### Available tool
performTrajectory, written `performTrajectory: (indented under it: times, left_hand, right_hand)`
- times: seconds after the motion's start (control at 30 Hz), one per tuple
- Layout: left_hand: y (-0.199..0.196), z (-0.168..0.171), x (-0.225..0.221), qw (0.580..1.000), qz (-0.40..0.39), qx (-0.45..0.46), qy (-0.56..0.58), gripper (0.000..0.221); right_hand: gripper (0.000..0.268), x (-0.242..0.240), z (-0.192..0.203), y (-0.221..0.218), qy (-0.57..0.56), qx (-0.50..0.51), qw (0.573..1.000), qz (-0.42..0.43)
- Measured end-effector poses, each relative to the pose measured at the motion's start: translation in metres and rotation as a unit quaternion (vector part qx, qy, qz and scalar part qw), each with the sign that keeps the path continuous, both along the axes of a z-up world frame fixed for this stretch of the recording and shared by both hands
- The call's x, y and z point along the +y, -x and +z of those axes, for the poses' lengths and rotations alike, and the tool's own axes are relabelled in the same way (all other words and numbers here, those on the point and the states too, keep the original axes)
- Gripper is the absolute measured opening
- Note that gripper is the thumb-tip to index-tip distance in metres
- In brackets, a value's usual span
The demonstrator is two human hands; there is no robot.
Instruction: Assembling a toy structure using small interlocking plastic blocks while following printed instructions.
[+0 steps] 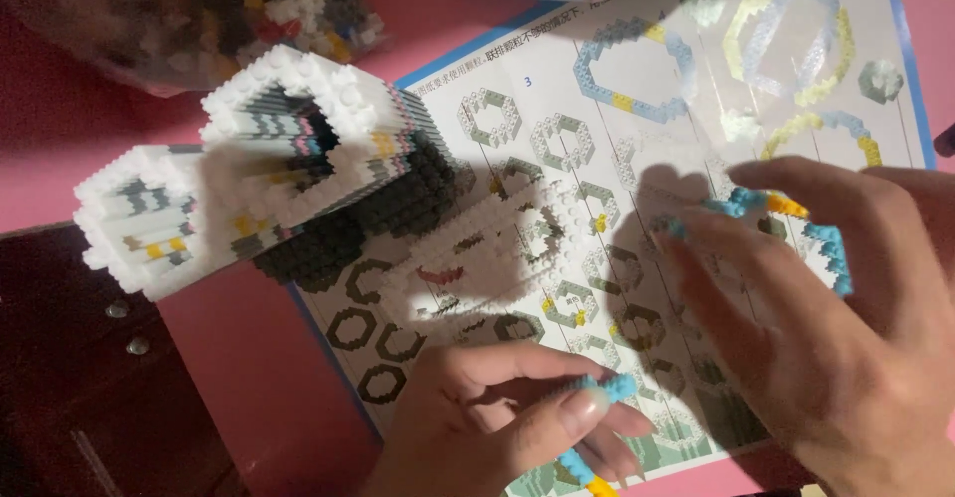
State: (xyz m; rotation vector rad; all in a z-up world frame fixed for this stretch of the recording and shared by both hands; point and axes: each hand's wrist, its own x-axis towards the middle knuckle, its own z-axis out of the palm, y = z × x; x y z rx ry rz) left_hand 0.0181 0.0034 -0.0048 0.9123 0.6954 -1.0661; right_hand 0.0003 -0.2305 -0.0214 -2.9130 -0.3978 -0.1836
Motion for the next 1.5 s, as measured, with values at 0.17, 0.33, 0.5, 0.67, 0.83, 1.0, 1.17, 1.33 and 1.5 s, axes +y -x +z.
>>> performTrajectory:
  times: [0.17,0.33,0.5,0.67,0.83,1.0,1.17,1.33,1.5]
  left_hand:
    - [-0.005,0.004,-0.001,0.999,-0.032,-0.001,-0.035,0.045]
    - [-0.004,0.005,0.0,0.996,-0.07,-0.049,-0.038,0.055]
    - [0.018,-0.01,0.0,0.993,0.007,-0.119,0.018,0.037]
    - [0.018,-0.009,-0.001,0.995,0.015,-0.088,0.039,0.039]
    - [0.014,-0.005,-0.006,0.996,-0.017,-0.084,-0.009,0.035]
    - [0.01,-0.002,-0.006,0.993,-0.041,-0.114,-0.01,0.036]
    - [0.008,-0.002,-0.006,0.993,-0.075,-0.094,-0.007,0.036]
    - [0.011,-0.004,-0.004,0.986,-0.089,-0.142,0.001,0.039]
    - [0.011,-0.004,-0.007,0.986,-0.07,-0.148,0.009,0.042]
  right_hand:
    - [0.024,0.003,0.015,0.003,-0.193,0.023,0.981,0.005]
    - [0.019,-0.002,0.008,0.017,-0.348,0.232,0.905,-0.08]
    - [0.021,0.004,0.005,0.036,-0.476,0.221,0.837,-0.156]
    - [0.015,-0.003,-0.015,0.06,-0.594,0.254,0.73,-0.222]
    - [0.016,0.008,-0.01,0.056,-0.666,0.254,0.664,-0.226]
    - [0.009,0.015,-0.004,0.054,-0.663,0.255,0.663,-0.236]
    - [0.012,0.022,0.002,0.051,-0.664,0.256,0.666,-0.224]
    - [0.013,0.024,0.005,0.047,-0.614,0.247,0.715,-0.224]
    - [0.016,0.024,0.006,0.046,-0.584,0.269,0.727,-0.241]
